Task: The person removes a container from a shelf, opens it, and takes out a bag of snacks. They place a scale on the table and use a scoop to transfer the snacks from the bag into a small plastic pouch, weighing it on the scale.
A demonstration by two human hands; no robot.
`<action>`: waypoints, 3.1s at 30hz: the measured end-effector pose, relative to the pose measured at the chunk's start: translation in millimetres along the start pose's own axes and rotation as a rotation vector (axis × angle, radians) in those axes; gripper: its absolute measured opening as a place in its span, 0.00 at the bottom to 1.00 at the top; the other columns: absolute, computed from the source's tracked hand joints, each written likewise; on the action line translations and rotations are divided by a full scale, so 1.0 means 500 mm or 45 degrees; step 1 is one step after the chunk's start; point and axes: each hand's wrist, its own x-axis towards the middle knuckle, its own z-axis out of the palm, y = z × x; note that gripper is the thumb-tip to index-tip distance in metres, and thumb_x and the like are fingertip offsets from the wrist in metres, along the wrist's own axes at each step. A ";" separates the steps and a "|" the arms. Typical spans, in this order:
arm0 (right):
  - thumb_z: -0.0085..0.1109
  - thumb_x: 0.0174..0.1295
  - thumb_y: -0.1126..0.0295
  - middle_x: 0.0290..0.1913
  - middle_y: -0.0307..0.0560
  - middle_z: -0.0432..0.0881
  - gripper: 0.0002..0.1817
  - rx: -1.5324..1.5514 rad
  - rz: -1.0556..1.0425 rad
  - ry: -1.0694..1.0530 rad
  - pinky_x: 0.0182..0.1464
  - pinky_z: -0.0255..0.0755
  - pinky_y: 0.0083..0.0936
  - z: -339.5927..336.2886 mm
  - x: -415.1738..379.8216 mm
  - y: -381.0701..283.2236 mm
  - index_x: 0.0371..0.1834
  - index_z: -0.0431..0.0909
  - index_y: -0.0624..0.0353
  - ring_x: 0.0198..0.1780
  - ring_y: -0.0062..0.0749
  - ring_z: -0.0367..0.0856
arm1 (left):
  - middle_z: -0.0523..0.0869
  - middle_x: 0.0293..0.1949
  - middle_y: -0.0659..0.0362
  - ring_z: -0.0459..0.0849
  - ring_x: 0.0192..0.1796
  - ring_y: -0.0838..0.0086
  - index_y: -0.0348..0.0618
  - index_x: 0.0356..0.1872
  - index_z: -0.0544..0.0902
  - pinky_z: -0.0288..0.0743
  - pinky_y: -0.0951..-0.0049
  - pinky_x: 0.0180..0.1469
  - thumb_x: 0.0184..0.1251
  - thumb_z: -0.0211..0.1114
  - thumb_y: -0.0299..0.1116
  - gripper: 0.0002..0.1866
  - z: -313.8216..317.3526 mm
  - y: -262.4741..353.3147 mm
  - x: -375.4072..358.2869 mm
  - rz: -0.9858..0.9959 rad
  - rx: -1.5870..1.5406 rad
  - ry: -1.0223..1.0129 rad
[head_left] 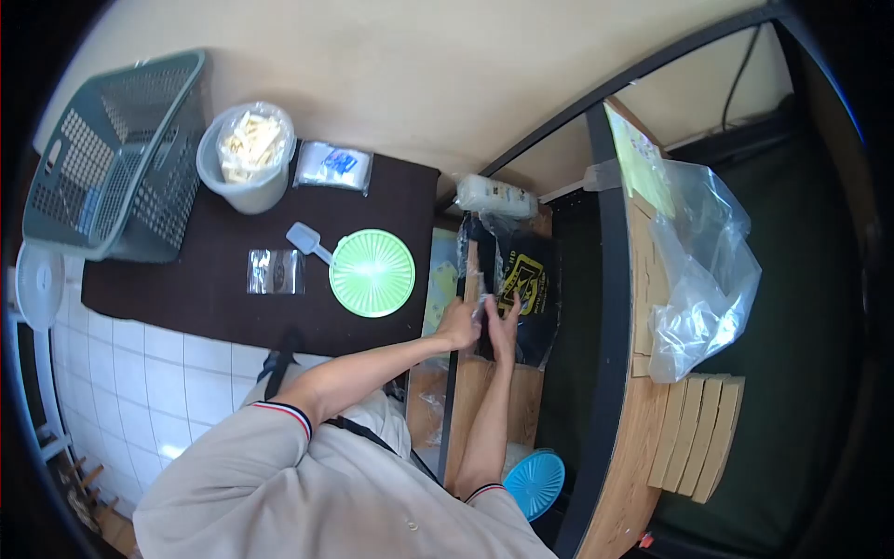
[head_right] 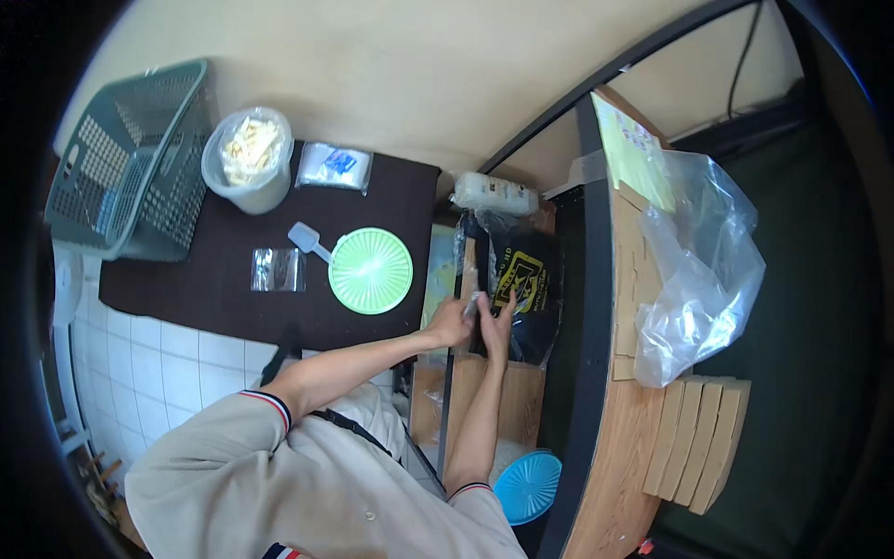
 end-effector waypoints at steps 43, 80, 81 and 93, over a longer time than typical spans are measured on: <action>0.61 0.68 0.71 0.56 0.56 0.84 0.22 1.122 0.491 0.379 0.57 0.81 0.40 -0.286 -0.100 0.402 0.63 0.75 0.68 0.54 0.43 0.85 | 0.87 0.52 0.41 0.85 0.60 0.51 0.36 0.51 0.87 0.78 0.56 0.59 0.50 0.82 0.52 0.34 0.208 0.012 0.168 -0.272 0.481 -0.600; 0.58 0.61 0.91 0.60 0.58 0.75 0.36 1.015 0.183 -0.965 0.47 0.92 0.48 0.693 -0.468 -0.410 0.73 0.58 0.67 0.56 0.47 0.84 | 0.88 0.38 0.54 0.83 0.43 0.75 0.30 0.49 0.83 0.76 0.69 0.50 0.86 0.45 0.51 0.29 -0.935 -0.174 -0.374 -0.398 -0.285 0.460; 0.58 0.61 0.91 0.60 0.58 0.75 0.36 1.019 0.189 -0.935 0.47 0.92 0.48 0.703 -0.477 -0.408 0.73 0.58 0.67 0.56 0.47 0.84 | 0.88 0.38 0.54 0.83 0.43 0.75 0.30 0.49 0.83 0.76 0.69 0.50 0.86 0.45 0.51 0.29 -0.944 -0.181 -0.376 -0.398 -0.290 0.430; 0.61 0.62 0.74 0.31 0.47 0.88 0.05 -0.323 -0.298 1.020 0.38 0.78 0.28 0.309 -0.400 -0.203 0.33 0.86 0.63 0.32 0.33 0.85 | 0.87 0.29 0.51 0.88 0.27 0.67 0.28 0.43 0.83 0.84 0.66 0.28 0.84 0.39 0.60 0.39 -1.036 -0.397 -0.416 -0.694 -0.411 0.587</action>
